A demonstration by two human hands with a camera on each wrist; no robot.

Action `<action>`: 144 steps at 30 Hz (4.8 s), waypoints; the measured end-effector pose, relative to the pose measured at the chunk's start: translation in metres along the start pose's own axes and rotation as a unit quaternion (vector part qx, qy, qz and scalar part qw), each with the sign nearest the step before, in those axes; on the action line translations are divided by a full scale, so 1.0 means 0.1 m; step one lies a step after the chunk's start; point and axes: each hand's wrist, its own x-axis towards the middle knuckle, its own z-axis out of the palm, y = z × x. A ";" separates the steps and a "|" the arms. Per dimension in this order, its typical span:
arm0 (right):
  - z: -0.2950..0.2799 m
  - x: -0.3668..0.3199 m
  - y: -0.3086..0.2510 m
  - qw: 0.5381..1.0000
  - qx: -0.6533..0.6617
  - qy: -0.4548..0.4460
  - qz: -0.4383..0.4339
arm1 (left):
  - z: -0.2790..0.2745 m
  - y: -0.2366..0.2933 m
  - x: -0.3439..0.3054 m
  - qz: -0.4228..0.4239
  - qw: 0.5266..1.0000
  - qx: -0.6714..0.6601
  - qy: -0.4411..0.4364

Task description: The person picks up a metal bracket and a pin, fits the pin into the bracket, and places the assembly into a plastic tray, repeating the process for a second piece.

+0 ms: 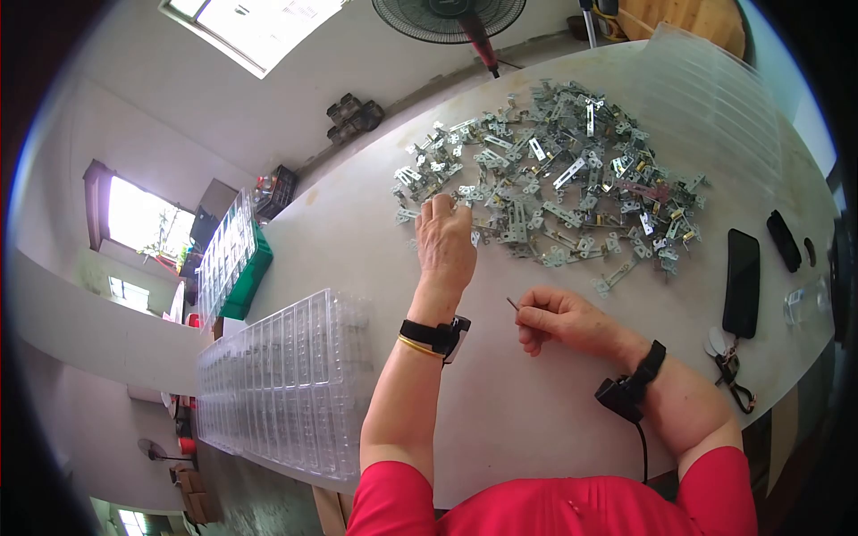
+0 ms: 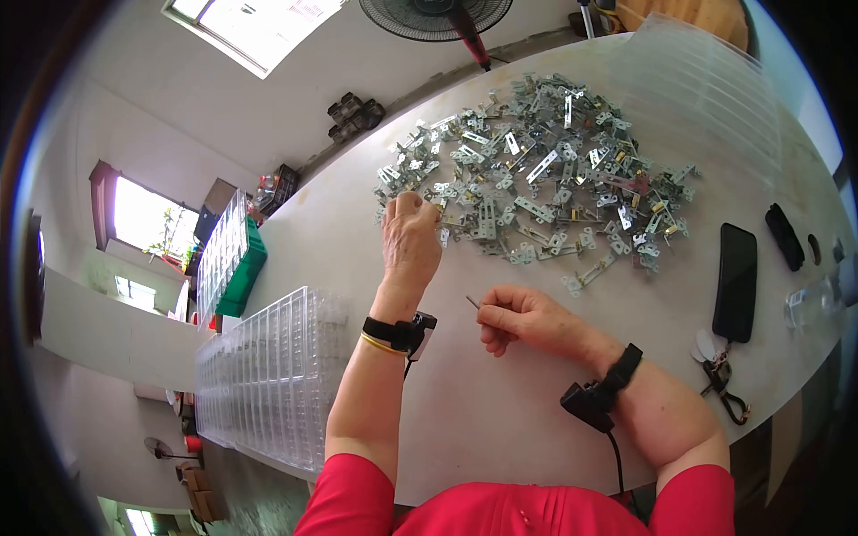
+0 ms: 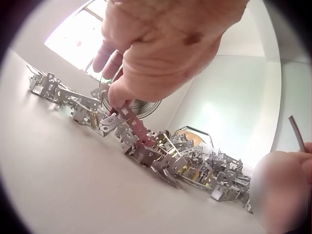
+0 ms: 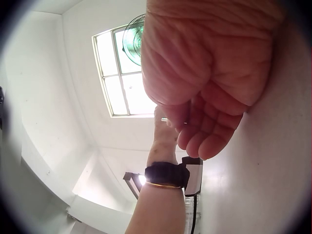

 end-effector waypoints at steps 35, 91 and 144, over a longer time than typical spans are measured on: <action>0.01 0.01 -0.01 0.992 0.006 0.085 -0.095 | -0.26 0.17 -0.99 -0.297 0.597 -0.722 -0.186; 0.05 -0.02 -0.05 0.994 -0.043 0.095 -0.034 | -0.28 0.30 -0.97 -0.315 0.729 -0.596 -0.117; 0.08 -0.03 -0.07 0.995 -0.050 0.087 -0.018 | -0.27 0.24 -1.00 -0.306 0.651 -0.685 -0.116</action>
